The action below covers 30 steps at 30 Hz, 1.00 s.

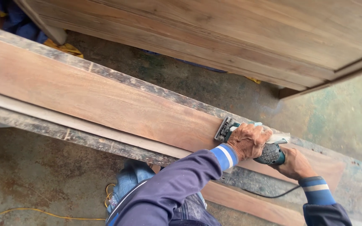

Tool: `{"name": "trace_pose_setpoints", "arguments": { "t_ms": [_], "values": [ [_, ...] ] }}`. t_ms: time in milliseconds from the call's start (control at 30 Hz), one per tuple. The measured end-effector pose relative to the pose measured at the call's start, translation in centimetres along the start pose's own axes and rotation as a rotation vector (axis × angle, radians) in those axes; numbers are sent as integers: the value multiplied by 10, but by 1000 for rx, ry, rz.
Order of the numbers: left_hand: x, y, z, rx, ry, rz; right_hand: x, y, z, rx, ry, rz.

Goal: The recorder is sanding wood boards manually with sandpaper and using an electric sander.

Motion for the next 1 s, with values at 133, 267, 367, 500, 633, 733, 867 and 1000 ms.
{"name": "trace_pose_setpoints", "arguments": {
  "t_ms": [133,267,367,500,633,733,867,1000],
  "values": [
    [16,8,29,-134,-40,-12,29,-22,14,-19,-31,86],
    [26,15,63,-169,-48,19,55,-43,22,-17,56,150],
    [35,19,89,-214,-65,43,75,-58,27,27,116,135],
    [46,28,120,-264,-91,69,106,-77,36,37,138,187],
    [59,37,153,-314,-102,90,145,-92,46,65,192,232],
    [75,44,171,-334,-124,94,166,-105,43,127,201,229],
    [95,51,195,-299,-164,124,205,-115,49,85,196,302],
    [102,58,230,-349,-197,117,242,-120,56,82,192,308]
  ]
}}
Point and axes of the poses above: each hand's wrist, its own y-axis away from the middle knuckle, its own z-axis out of the back of the hand, x = y × z, the point moved 7 cm from there along -y, towards the middle knuckle, and after that the axes turned 12 degrees about y, right-handed, at the moved point
